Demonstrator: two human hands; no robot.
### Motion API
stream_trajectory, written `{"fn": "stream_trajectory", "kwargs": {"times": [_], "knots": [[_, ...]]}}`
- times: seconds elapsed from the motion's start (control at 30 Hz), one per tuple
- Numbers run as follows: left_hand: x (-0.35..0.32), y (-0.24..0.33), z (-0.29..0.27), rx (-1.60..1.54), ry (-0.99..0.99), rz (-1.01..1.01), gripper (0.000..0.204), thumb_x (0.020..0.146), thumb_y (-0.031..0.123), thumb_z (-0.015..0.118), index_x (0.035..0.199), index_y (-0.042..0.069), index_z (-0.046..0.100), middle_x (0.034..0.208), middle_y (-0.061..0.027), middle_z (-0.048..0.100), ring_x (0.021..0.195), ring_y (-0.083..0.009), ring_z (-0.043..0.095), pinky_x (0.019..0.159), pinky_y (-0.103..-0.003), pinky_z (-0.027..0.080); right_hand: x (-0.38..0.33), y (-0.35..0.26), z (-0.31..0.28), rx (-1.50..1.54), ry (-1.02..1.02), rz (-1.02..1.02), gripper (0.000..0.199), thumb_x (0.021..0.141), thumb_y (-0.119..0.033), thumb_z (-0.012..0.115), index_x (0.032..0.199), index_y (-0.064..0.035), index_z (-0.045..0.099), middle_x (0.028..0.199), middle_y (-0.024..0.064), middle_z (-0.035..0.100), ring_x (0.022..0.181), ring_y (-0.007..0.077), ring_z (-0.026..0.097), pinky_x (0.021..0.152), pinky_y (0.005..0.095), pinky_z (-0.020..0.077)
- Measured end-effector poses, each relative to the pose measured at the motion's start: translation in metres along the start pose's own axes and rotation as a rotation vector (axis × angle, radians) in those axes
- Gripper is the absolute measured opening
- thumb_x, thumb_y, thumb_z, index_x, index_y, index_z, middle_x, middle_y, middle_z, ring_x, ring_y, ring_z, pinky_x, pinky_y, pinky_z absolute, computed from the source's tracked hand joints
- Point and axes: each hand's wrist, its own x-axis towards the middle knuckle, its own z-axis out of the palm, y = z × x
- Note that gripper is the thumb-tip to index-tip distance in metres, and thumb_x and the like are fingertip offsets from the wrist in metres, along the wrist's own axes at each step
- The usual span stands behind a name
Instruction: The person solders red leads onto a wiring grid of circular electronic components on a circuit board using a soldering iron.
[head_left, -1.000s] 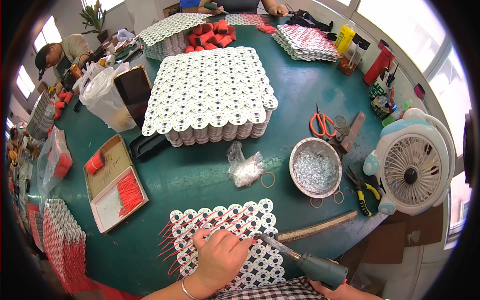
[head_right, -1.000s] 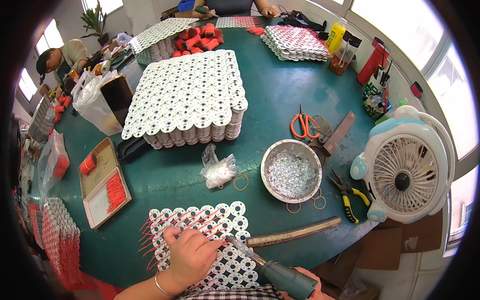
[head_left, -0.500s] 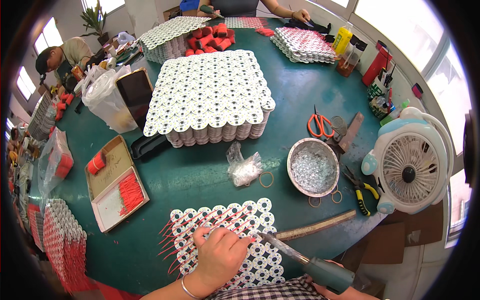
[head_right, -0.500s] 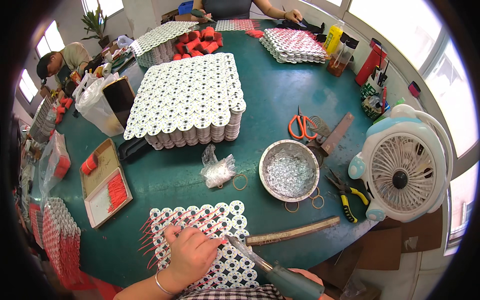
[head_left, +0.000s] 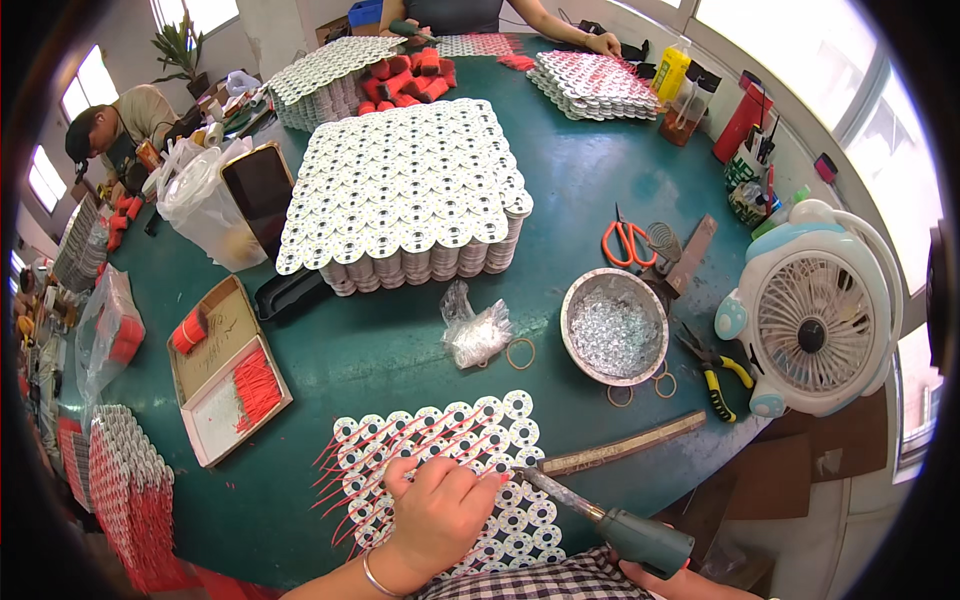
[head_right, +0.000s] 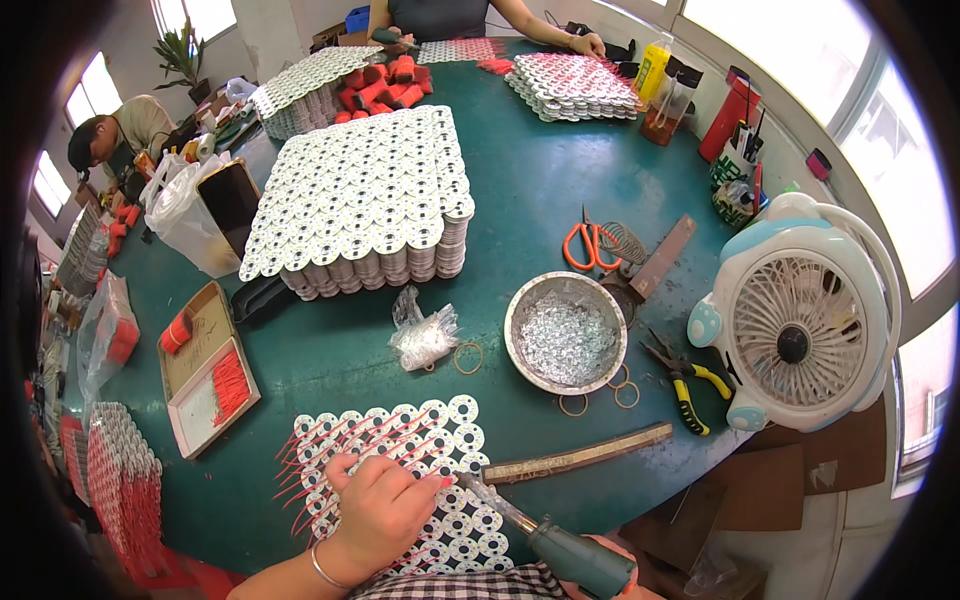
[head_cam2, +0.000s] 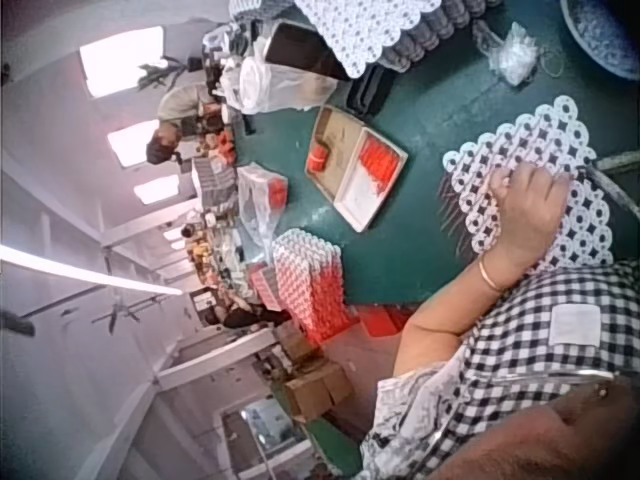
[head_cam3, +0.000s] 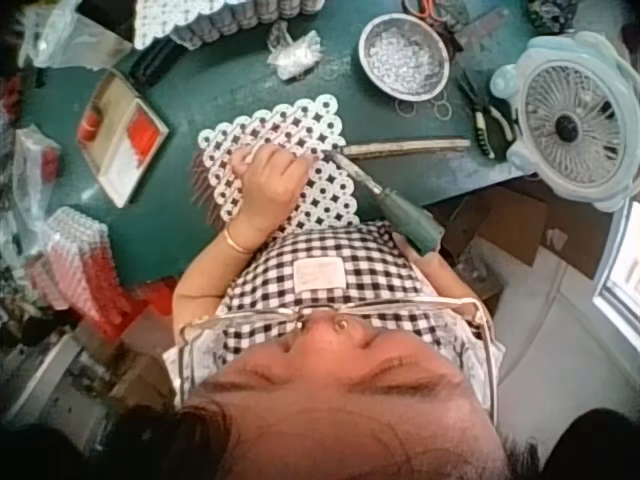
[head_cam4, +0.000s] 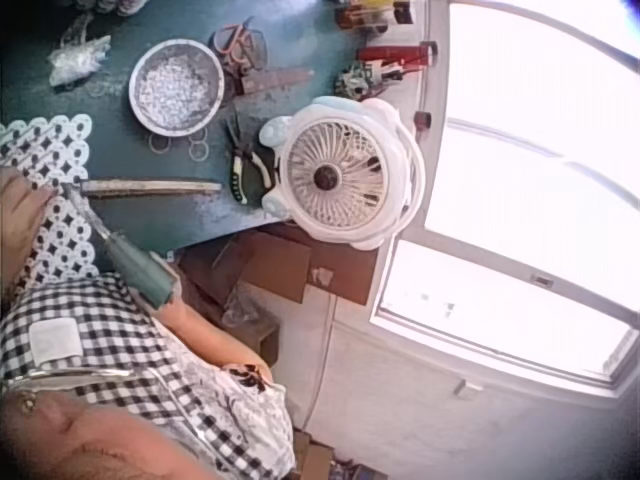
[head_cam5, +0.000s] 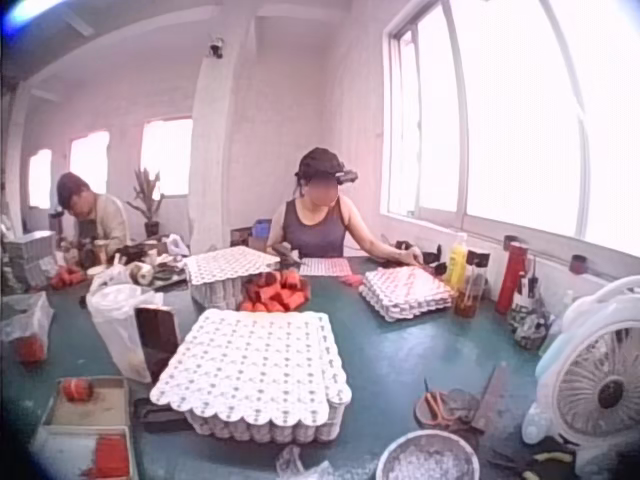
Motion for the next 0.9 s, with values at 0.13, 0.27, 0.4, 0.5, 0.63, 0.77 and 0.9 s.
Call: {"fn": "stream_trajectory", "kwargs": {"times": [0.13,0.27,0.4,0.5,0.63,0.77,0.9], "knots": [[0.001,0.001,0.0,-0.006,-0.02,-0.011,0.005,0.072,0.02,0.067,0.074,0.02,0.063,0.066,0.0064,0.044,0.072,-0.0109,0.048,0.077,-0.037,0.025,-0.001,0.001,0.001,-0.201,0.027,-0.064,0.062,0.071,0.002,0.068,0.126,0.0041,0.039,0.11,0.0183,0.057,0.102,0.0239,0.057,0.086,0.0313,0.0469],[0.001,0.002,0.001,-0.014,-0.008,-0.012,0.005,0.072,0.019,0.067,0.072,0.019,0.062,0.065,0.006,0.044,0.072,-0.011,0.048,0.077,-0.036,0.026,0.008,-0.009,0.002,-0.071,0.048,-0.072,0.056,0.073,-0.002,0.068,0.123,0.0042,0.042,0.11,0.0181,0.058,0.099,0.0243,0.059,0.085,0.0324,0.0472],[0.0,0.003,0.001,-0.018,-0.017,-0.035,0.007,0.073,0.02,0.067,0.072,0.018,0.061,0.066,0.0057,0.045,0.071,-0.0113,0.048,0.077,-0.036,0.026,0.022,-0.021,-0.003,-0.026,0.063,-0.178,0.042,0.079,-0.013,0.067,0.115,0.0026,0.051,0.11,0.0174,0.06,0.099,0.0256,0.06,0.084,0.0358,0.0476],[0.0,0.002,0.0,-0.017,-0.014,-0.023,0.007,0.073,0.02,0.067,0.073,0.017,0.061,0.066,0.0053,0.045,0.07,-0.0116,0.048,0.076,-0.036,0.026,0.005,0.009,0.012,0.296,0.234,-0.063,0.04,0.08,-0.014,0.066,0.114,0.0023,0.053,0.109,0.017,0.06,0.097,0.0254,0.061,0.083,0.0374,0.0487],[-0.001,0.003,0.0,-0.031,-0.029,-0.012,0.004,0.074,0.018,0.065,0.074,0.017,0.061,0.066,0.005,0.046,0.07,-0.0118,0.048,0.075,-0.036,0.027,0.021,-0.017,0.011,0.45,0.231,-0.215,0.037,0.083,-0.017,0.064,0.112,0.0028,0.055,0.106,0.0158,0.061,0.089,0.0254,0.062,0.079,0.0373,0.0489],[-0.003,0.001,-0.01,-0.116,-0.017,-0.064,0.007,0.072,0.015,0.063,0.078,0.018,0.064,0.068,0.0056,0.048,0.072,-0.012,0.048,0.075,-0.037,0.027,0.035,-0.046,-0.011,0.24,0.122,-0.199,0.034,0.085,-0.02,0.061,0.11,0.0034,0.056,0.098,0.0133,0.063,0.08,0.0244,0.062,0.074,0.0353,0.0484],[-0.015,0.009,-0.018,-0.051,-0.044,-0.037,0.012,0.07,0.015,0.063,0.08,0.019,0.066,0.068,0.007,0.048,0.075,-0.0116,0.049,0.076,-0.038,0.027,0.023,-0.025,-0.004,0.262,0.058,-0.235,0.038,0.082,-0.016,0.063,0.113,0.0034,0.052,0.098,0.0134,0.062,0.083,0.023,0.062,0.075,0.033,0.0477]]}}
